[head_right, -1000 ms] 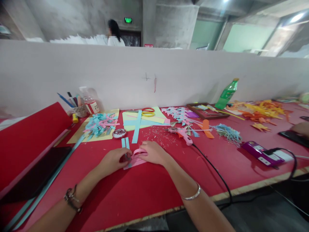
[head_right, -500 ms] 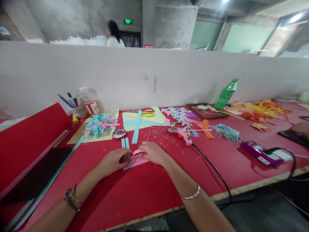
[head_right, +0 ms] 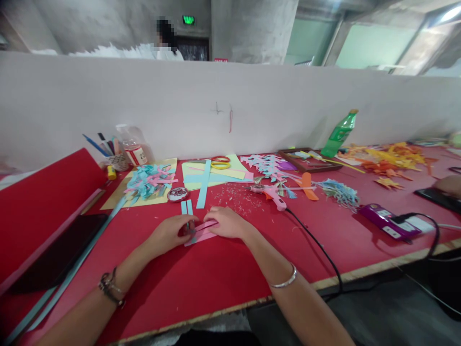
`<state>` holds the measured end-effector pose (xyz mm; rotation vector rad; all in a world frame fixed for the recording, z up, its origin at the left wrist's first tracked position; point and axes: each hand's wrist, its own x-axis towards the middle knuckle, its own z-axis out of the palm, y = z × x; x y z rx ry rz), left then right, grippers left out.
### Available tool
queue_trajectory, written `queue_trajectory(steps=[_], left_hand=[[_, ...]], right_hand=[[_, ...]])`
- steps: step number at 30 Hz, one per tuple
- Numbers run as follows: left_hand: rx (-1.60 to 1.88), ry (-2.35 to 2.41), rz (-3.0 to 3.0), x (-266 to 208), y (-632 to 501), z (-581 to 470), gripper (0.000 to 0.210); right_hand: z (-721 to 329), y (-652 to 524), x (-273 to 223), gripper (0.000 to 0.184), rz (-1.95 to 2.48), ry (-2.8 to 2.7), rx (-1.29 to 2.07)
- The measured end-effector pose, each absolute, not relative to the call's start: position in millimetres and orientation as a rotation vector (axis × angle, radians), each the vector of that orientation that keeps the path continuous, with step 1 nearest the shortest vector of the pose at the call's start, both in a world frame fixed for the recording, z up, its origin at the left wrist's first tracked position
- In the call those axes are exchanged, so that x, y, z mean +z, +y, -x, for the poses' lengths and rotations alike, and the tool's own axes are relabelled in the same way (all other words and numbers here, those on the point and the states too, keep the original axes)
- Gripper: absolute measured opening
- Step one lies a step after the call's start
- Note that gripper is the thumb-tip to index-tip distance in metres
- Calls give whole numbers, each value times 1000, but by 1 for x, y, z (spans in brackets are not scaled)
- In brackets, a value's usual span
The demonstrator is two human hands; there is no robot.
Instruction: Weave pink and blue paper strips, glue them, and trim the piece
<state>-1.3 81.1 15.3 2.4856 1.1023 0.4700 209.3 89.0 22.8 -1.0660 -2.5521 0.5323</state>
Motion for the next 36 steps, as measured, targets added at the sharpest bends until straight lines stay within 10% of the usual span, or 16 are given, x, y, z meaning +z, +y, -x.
queue_trajectory(steps=[11, 22, 36], left_hand=[[446, 1106, -2496, 16, 82, 1, 33], [411, 1289, -2635, 18, 77, -4, 12], [407, 1409, -2593, 21, 77, -10, 25]], right_hand=[[-204, 92, 16, 14, 1073, -2464, 360], [-191, 83, 24, 16, 1055, -1955, 1138], [-187, 83, 21, 16, 896, -1809, 1302]])
